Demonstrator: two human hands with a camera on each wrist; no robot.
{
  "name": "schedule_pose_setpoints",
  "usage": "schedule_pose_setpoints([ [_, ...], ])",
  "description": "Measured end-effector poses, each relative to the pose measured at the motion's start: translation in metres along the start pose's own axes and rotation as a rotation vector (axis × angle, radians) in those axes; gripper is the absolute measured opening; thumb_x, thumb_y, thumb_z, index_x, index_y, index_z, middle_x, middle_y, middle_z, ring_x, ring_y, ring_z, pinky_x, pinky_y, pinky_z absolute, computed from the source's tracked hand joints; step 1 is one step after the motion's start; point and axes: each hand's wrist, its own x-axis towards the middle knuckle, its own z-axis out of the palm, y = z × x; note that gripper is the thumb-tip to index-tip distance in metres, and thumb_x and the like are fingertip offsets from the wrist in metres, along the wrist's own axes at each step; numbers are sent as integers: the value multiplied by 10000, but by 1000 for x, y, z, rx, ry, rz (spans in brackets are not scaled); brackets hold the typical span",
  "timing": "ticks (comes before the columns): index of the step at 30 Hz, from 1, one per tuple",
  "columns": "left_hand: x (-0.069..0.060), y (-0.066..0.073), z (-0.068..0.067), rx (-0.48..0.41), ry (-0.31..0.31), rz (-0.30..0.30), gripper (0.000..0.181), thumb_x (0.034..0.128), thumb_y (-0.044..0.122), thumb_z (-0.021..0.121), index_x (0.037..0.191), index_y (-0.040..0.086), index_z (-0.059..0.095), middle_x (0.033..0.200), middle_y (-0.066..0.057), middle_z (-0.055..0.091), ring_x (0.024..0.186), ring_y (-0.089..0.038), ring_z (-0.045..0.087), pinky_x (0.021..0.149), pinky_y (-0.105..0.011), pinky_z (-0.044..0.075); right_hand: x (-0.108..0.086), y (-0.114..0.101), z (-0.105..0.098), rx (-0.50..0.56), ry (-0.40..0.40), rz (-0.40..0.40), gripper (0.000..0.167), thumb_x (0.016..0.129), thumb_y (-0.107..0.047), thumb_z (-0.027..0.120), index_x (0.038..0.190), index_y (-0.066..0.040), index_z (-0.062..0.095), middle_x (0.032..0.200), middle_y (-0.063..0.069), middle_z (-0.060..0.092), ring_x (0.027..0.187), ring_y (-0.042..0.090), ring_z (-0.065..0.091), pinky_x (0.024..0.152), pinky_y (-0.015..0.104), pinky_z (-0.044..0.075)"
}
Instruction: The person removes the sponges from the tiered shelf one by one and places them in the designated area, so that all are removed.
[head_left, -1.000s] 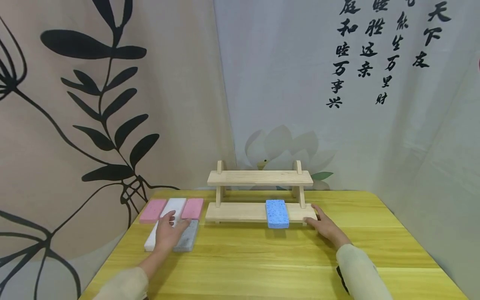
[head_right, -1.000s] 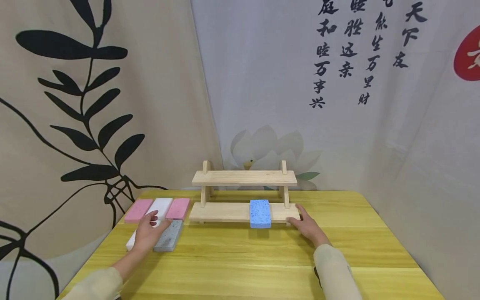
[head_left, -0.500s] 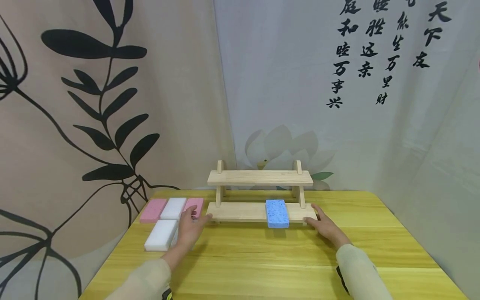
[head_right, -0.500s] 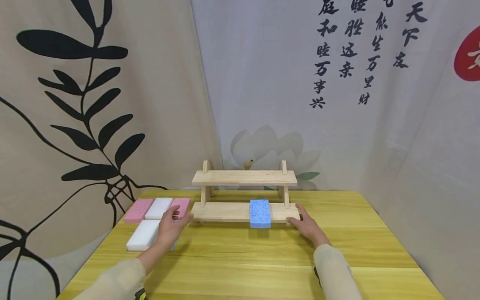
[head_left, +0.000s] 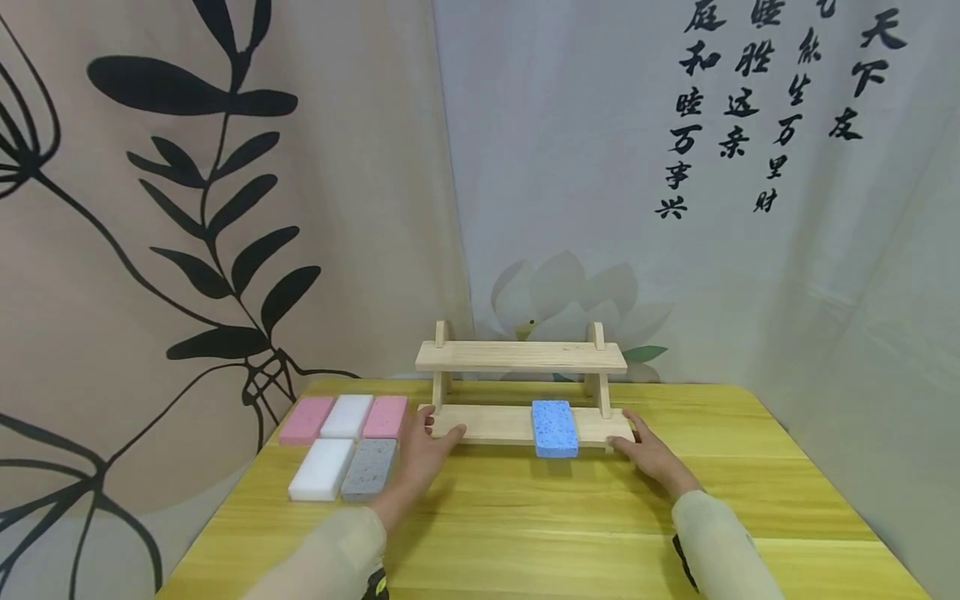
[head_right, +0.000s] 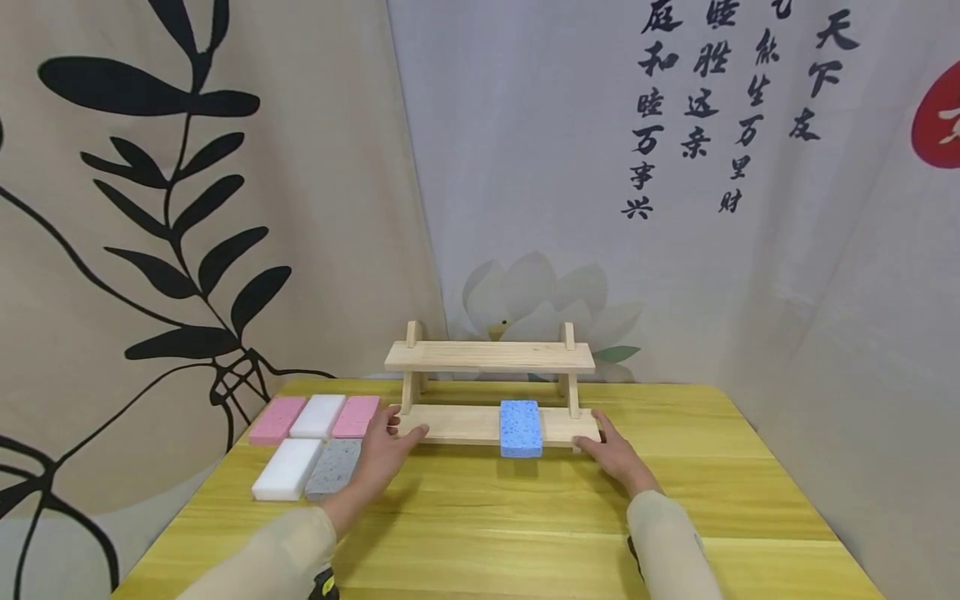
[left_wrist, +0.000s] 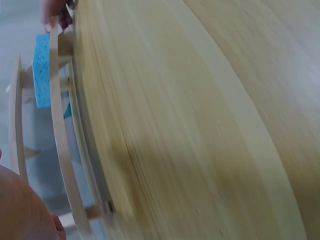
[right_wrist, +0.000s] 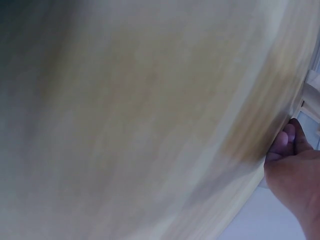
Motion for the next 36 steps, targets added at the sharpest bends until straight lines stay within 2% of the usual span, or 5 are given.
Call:
schedule_pose_setpoints([
  [6, -5, 9, 23, -32, -19, 9, 755, 854, 322, 775, 1423, -35, 430, 1317, -242, 466, 1190, -386, 452, 918, -484, 462, 0, 1, -1, -8, 0, -6, 936, 956, -554, 551, 1592, -120, 18, 1573, 356, 67, 1420, 551, 105, 1101, 702, 139],
  [14, -11, 21, 53, -35, -35, 31, 752, 839, 310, 789, 1409, -40, 445, 1293, -234, 473, 1170, -384, 462, 888, -474, 474, 6, 10, -1, 35, -8, -19, 995, 922, -602, 559, 1595, -123, 4, 1588, 333, 50, 1436, 529, 82, 1112, 693, 115],
  [21, -16, 32, 77, -32, -27, 18, 773, 819, 322, 808, 1402, -44, 455, 1278, -224, 481, 1154, -376, 474, 891, -469, 474, 2, 6, 0, 5, 1, -22, 922, 967, -533, 546, 1591, -109, 17, 1564, 364, 106, 1416, 548, 139, 1100, 696, 167],
  [30, -25, 43, 101, -11, -13, 5, 783, 813, 330, 814, 1403, -42, 456, 1292, -218, 496, 1158, -360, 487, 922, -479, 464, -1, 3, 0, 6, 14, -64, 928, 952, -553, 554, 1590, -107, 48, 1533, 397, 157, 1387, 564, 206, 1072, 688, 249],
  [36, -32, 49, 120, 12, 15, 3, 795, 790, 375, 825, 1382, -30, 483, 1289, -188, 505, 1152, -316, 489, 949, -468, 455, 1, 5, 0, 17, 11, -46, 903, 967, -519, 554, 1591, -115, 41, 1561, 365, 118, 1409, 551, 162, 1092, 684, 214],
])
